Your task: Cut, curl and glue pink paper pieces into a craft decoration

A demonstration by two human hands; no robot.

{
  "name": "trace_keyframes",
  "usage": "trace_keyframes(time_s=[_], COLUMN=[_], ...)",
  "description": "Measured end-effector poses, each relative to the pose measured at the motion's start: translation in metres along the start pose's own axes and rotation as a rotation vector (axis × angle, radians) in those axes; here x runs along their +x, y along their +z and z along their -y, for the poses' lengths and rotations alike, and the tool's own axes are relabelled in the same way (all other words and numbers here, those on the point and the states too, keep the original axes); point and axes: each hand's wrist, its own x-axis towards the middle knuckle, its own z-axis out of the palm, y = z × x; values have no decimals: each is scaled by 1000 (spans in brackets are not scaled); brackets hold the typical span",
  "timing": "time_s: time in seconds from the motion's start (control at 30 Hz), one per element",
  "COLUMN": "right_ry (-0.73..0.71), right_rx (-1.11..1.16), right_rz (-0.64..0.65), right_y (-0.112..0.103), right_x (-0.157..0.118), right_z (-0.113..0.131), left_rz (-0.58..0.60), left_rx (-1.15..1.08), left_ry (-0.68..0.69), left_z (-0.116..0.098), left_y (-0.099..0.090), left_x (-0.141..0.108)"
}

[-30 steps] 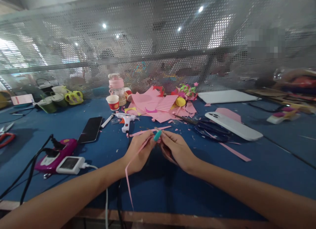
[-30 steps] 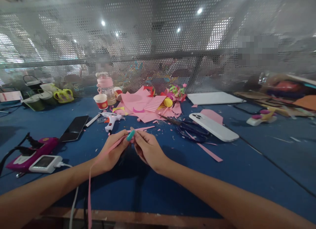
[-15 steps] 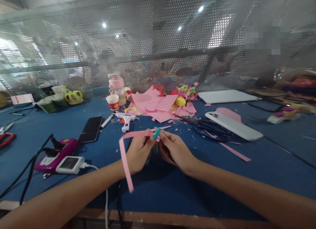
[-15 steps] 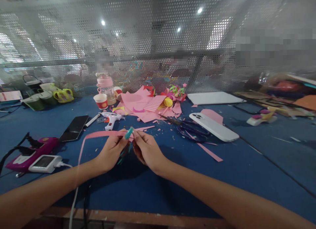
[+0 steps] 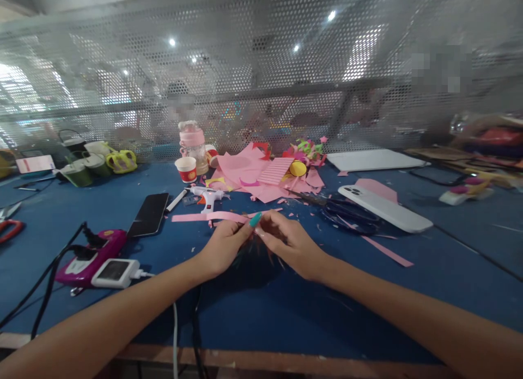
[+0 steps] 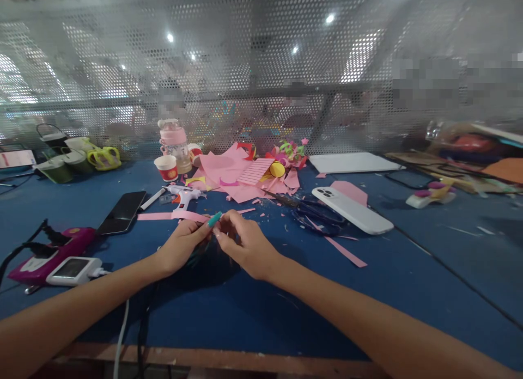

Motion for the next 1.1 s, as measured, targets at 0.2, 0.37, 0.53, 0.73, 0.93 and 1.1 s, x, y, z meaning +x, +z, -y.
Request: trace_keyframes(time_s=[0.2, 0.37, 0.53, 0.73, 0.93, 1.1], right_ry=[-49, -92, -96, -22, 99, 338], right_rx=[-153, -124, -182, -114, 75, 506], right_rz=[-19, 47, 123, 130, 74, -39], right_y=[2, 0, -3, 0, 5, 8], right_x=[0, -1, 0, 1, 2, 7], right_z=[0, 3, 6, 3, 0, 0], left_rz=[50, 52, 28, 37, 30, -39], left_rx=[153, 220, 219, 444, 569, 653], left_ry=[101, 124, 143, 257, 321, 322], left_z=[2, 0, -1, 0, -3, -4], left_y=[-1, -2, -4, -5, -4, -2], left_x=[0, 0, 2, 1, 0, -1])
